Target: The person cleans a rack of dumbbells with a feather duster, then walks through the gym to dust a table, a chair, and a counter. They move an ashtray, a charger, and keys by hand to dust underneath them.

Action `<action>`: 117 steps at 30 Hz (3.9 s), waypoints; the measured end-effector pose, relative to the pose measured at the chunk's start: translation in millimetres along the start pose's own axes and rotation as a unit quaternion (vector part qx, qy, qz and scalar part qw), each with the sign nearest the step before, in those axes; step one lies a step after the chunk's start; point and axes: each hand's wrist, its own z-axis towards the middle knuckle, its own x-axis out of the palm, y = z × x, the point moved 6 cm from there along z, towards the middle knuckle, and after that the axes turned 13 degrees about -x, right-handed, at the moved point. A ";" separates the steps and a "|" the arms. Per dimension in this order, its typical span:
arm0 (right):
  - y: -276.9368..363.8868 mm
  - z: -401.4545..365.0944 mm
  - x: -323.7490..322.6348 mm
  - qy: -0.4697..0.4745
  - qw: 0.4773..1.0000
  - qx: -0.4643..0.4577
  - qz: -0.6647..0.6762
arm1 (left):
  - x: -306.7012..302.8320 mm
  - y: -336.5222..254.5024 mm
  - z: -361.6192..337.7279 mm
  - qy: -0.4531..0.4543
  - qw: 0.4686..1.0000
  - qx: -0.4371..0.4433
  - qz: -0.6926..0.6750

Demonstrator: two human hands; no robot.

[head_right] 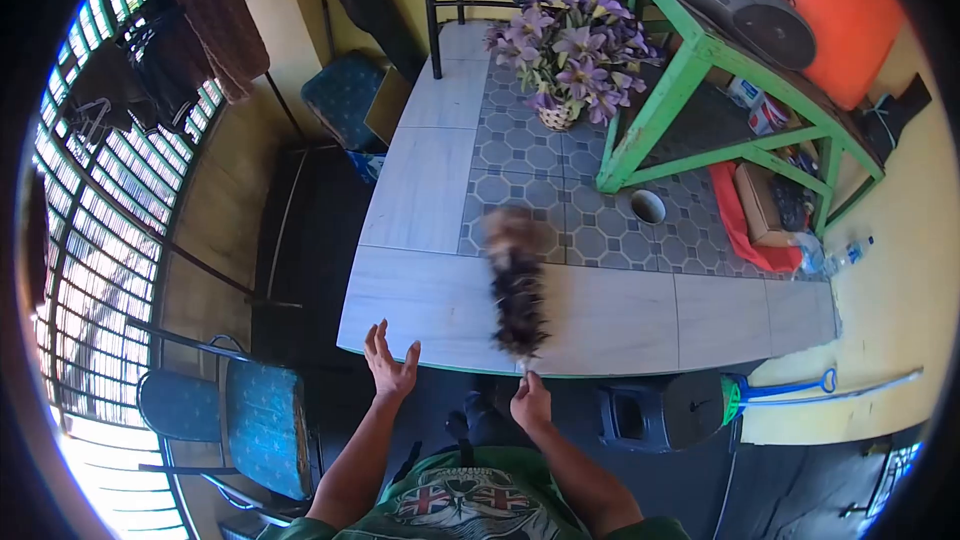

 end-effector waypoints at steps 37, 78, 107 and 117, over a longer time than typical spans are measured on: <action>-195.7 62.3 -186.1 0.178 0.968 -0.167 0.062 | 176.9 -174.7 -126.1 0.074 0.997 0.000 0.000; -260.6 -94.7 -248.5 -0.003 0.999 0.029 0.037 | 151.0 -187.6 -265.9 0.117 0.992 0.000 -0.041; -375.1 159.8 -320.5 -0.064 0.986 0.133 0.071 | 362.2 -375.2 -218.6 0.354 0.902 0.060 0.241; -385.9 305.2 -267.8 -0.020 0.992 0.106 0.070 | 357.8 -382.3 -216.4 0.334 0.916 0.052 0.215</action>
